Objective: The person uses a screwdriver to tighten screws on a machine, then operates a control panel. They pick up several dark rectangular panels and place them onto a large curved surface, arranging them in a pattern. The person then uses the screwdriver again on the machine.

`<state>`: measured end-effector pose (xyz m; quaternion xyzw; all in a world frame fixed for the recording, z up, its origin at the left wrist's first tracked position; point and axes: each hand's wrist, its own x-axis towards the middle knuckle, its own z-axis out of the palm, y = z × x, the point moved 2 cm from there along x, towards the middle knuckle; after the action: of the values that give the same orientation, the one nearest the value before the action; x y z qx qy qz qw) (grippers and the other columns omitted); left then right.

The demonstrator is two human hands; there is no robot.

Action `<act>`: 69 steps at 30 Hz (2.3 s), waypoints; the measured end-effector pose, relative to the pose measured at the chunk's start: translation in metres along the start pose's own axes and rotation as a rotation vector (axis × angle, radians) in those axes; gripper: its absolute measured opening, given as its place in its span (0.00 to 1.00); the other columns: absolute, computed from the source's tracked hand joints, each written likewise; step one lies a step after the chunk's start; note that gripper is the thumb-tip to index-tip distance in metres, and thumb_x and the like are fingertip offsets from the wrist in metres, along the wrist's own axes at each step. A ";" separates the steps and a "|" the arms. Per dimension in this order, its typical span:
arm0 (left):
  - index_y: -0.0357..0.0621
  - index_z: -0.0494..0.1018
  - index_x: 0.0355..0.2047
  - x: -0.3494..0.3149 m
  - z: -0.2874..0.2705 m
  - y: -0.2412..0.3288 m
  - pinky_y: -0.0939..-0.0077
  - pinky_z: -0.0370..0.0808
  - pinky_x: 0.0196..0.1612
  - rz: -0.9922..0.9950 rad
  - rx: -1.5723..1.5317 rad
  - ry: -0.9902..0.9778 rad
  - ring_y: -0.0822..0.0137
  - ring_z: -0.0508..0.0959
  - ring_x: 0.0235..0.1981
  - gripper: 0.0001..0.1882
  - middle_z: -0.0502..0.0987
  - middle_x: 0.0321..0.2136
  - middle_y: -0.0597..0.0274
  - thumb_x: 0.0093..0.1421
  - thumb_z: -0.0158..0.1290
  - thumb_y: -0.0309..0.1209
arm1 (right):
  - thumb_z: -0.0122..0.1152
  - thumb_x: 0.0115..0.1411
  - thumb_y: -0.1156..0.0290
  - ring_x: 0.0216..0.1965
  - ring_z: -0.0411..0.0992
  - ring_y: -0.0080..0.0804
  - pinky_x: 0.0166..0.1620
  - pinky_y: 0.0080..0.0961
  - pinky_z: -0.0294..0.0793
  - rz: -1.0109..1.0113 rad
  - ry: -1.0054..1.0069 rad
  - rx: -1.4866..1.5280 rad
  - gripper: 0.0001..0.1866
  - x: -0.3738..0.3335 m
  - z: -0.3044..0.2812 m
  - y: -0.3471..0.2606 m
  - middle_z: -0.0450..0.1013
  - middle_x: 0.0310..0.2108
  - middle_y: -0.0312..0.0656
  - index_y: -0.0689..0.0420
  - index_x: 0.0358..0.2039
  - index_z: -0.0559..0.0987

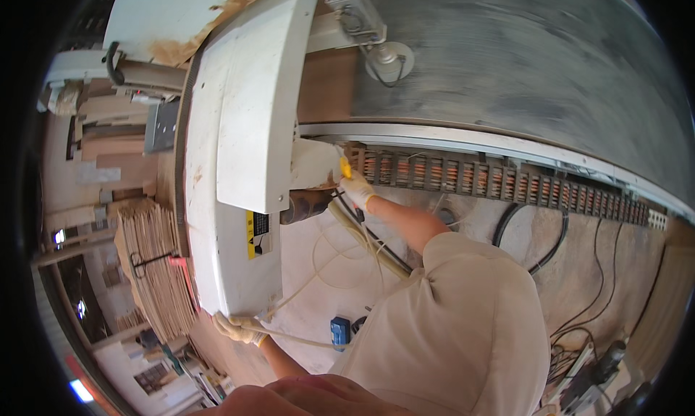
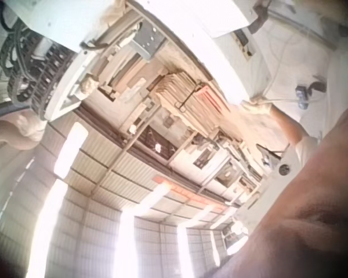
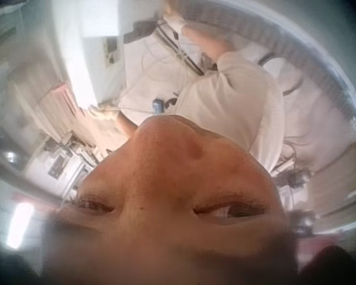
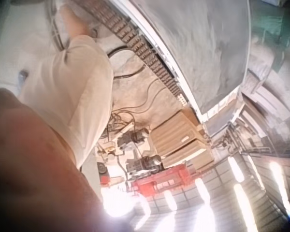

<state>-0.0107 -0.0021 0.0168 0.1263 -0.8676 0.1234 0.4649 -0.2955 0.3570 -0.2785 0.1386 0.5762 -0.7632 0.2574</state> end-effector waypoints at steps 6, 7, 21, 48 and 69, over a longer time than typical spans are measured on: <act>0.35 0.76 0.56 -0.006 -0.001 -0.003 0.47 0.74 0.61 -0.087 -0.041 -0.031 0.39 0.75 0.57 0.29 0.75 0.56 0.38 0.77 0.39 0.48 | 0.55 0.68 0.58 0.25 0.75 0.36 0.22 0.37 0.73 -0.070 0.474 -0.097 0.19 -0.037 -0.072 -0.024 0.76 0.33 0.46 0.56 0.52 0.75; 0.36 0.76 0.56 -0.007 0.002 -0.006 0.48 0.75 0.61 -0.083 -0.063 -0.029 0.40 0.75 0.57 0.29 0.75 0.57 0.40 0.77 0.39 0.49 | 0.55 0.69 0.58 0.31 0.77 0.41 0.29 0.40 0.76 -0.027 0.506 -0.099 0.19 -0.048 -0.105 -0.028 0.77 0.33 0.49 0.58 0.53 0.75; 0.44 0.73 0.58 -0.152 -0.016 0.141 0.33 0.72 0.54 0.312 -0.180 -0.039 0.31 0.73 0.54 0.22 0.74 0.54 0.35 0.70 0.53 0.41 | 0.56 0.66 0.62 0.20 0.75 0.34 0.24 0.35 0.73 -0.020 1.293 0.150 0.14 -0.553 -0.552 0.067 0.75 0.22 0.42 0.60 0.43 0.78; 0.47 0.78 0.35 -0.549 -0.514 1.177 0.64 0.80 0.39 0.949 -1.433 -1.828 0.60 0.83 0.36 0.09 0.82 0.32 0.58 0.66 0.54 0.38 | 0.58 0.60 0.67 0.19 0.72 0.22 0.21 0.22 0.68 -0.135 0.689 0.192 0.10 -1.211 -0.841 0.288 0.79 0.25 0.38 0.54 0.42 0.79; 0.42 0.75 0.45 -0.747 -0.961 1.772 0.55 0.75 0.54 0.247 -1.639 -2.567 0.54 0.78 0.52 0.24 0.79 0.47 0.53 0.71 0.49 0.52 | 0.57 0.59 0.67 0.14 0.66 0.20 0.17 0.24 0.63 -0.157 1.077 0.363 0.11 -1.446 -1.288 0.263 0.76 0.23 0.35 0.54 0.41 0.79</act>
<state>0.5436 2.0562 -0.2641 -0.2103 -0.5039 -0.5280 -0.6504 0.9389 1.8652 -0.1391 0.5068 0.4945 -0.6883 -0.1577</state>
